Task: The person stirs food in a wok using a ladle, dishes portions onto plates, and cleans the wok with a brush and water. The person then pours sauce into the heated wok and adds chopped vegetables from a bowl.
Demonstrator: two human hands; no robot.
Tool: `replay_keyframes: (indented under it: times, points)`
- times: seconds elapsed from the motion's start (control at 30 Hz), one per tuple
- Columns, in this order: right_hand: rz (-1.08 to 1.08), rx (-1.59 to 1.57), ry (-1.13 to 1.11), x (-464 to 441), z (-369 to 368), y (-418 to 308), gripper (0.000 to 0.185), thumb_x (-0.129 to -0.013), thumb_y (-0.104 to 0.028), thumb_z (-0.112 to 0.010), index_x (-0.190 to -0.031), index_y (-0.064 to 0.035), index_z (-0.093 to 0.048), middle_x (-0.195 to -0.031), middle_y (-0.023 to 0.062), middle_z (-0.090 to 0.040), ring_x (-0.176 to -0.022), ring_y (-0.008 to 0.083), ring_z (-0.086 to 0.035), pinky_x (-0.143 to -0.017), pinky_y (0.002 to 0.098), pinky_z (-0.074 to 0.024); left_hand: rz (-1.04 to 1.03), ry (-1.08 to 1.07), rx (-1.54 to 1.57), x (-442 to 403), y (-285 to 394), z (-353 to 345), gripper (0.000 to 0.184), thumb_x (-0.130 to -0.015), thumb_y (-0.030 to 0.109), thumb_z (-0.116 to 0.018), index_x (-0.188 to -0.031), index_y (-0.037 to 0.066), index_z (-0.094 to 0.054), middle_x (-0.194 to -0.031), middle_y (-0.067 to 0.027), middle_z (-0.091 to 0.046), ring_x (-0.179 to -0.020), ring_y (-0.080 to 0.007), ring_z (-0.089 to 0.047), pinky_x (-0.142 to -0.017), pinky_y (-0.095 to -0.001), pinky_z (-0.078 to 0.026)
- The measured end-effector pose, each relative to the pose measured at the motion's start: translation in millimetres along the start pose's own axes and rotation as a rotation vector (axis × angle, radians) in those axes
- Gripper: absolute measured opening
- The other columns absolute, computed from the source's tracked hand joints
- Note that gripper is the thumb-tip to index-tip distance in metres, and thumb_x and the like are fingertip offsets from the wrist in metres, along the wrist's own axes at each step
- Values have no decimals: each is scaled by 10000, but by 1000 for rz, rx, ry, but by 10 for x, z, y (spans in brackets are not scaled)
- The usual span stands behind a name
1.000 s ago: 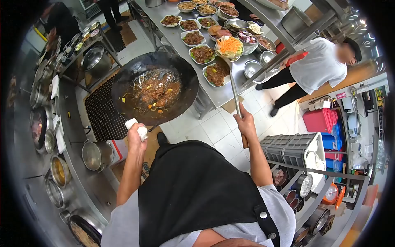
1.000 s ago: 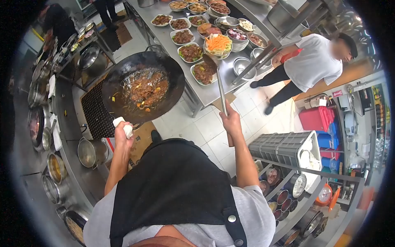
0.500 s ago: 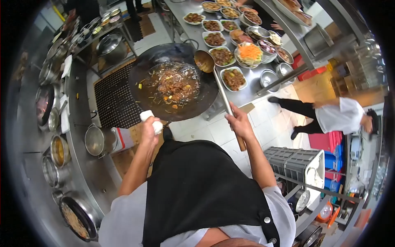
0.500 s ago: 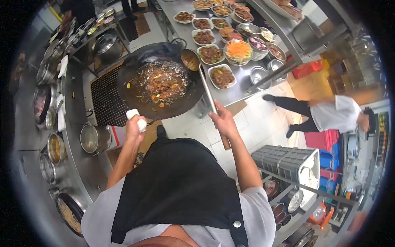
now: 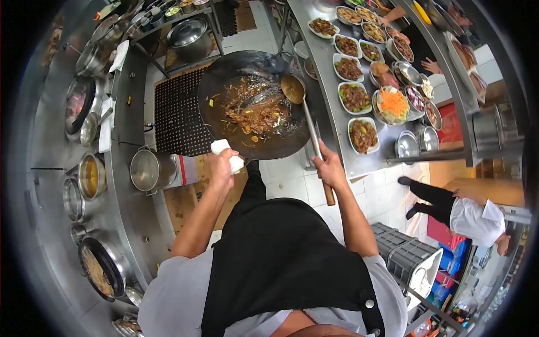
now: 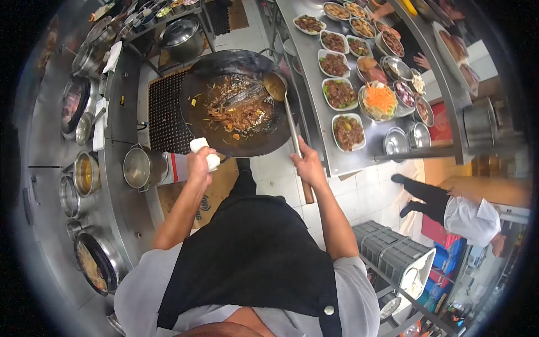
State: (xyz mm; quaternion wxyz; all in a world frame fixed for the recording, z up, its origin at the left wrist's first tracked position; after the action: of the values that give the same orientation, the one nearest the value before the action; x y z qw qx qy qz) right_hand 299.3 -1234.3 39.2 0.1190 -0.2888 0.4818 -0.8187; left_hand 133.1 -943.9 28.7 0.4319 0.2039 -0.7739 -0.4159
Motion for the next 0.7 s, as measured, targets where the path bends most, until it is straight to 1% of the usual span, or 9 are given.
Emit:
replay_keyframes:
  times: [0.1, 0.17, 0.23, 0.3, 0.33, 0.43, 0.5, 0.57, 0.7]
  points:
    - [-173, -256, -168, -328, -458, 163, 702, -938, -98, -648, -1582, -73, -369, -667, -3, -528, -477, 111, -485, -442, 289, -420, -50, 98, -3, -296, 100, -178, 149, -736, -9, -654, -868, 35, -603, -734, -50, -602, -570, -176, -590, -528, -332, -482]
    - [-330, -596, -389, -320, -722, -374, 568, -992, -136, -601, -1531, -107, -425, -704, 13, -531, -469, 125, -478, -416, 278, -382, -130, 89, -8, -563, 275, -272, 192, -726, -20, -663, -901, 31, -602, -752, -55, -604, -575, -181, -591, -551, -335, -493]
    - [-490, -946, -444, -496, -758, -596, 454, -1025, -151, -556, -1467, -124, -455, -724, 19, -516, -459, 120, -448, -403, 276, -366, -117, 83, -38, -828, 450, -218, 177, -733, -4, -668, -892, 32, -601, -751, -43, -593, -603, -176, -598, -552, -324, -487]
    - [-534, -1131, -504, -630, -700, -834, 405, -1034, -148, -538, -1433, -129, -466, -730, 26, -500, -455, 117, -424, -395, 274, -351, 9, 32, -82, -1096, 574, -121, 164, -744, 14, -672, -889, 42, -602, -728, -27, -579, -608, -169, -594, -550, -317, -479]
    - [-505, -1114, -489, -707, -670, -890, 340, -1028, -152, -555, -1363, -129, -497, -733, 26, -489, -458, 117, -426, -392, 273, -348, 52, 50, -88, -1149, 726, -137, 152, -750, 16, -670, -879, 54, -600, -712, -20, -572, -598, -166, -591, -545, -317, -475]
    - [-525, -1123, -442, -894, -489, -948, 442, -1023, -185, -581, -1445, -142, -458, -725, 12, -506, -471, 119, -447, -435, 272, -363, 171, -20, 49, -1428, 876, -183, 108, -788, 35, -645, -843, 90, -570, -664, -26, -561, -544, -165, -576, -484, -315, -459]
    - [-455, -1229, -361, -903, -311, -1060, 422, -1025, -184, -576, -1429, -141, -462, -724, 16, -504, -468, 122, -445, -436, 277, -364, 247, -160, 139, -1669, 858, -167, 100, -820, 60, -611, -864, 109, -535, -678, -43, -575, -529, -164, -571, -413, -298, -426]
    - [-366, -1380, -388, -940, -197, -1240, 383, -1029, -183, -568, -1397, -139, -471, -724, 25, -499, -463, 127, -441, -436, 288, -367, 307, -171, 68, -1573, 1171, -506, 75, -828, 91, -614, -876, 71, -560, -690, -69, -611, -538, -180, -595, -420, -313, -451]
    - [-177, -1463, -213, -1008, 310, -1510, 383, -1033, -219, -556, -1401, -155, -469, -732, 42, -490, -449, 126, -434, -408, 283, -352, 306, -294, 121, -1846, 1286, -1121, 117, -824, 114, -605, -922, 85, -548, -708, -69, -614, -569, -172, -608, -414, -292, -444]
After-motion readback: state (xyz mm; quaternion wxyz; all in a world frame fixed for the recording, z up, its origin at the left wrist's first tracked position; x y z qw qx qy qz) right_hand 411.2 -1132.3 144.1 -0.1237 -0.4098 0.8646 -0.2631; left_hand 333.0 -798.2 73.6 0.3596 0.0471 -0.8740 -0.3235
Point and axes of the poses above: each hand's wrist, its own x-axis away from the middle knuckle, its own z-axis out of the back of the hand, y = z × x, the point moved 3 cm from there along -x, towards the middle knuckle
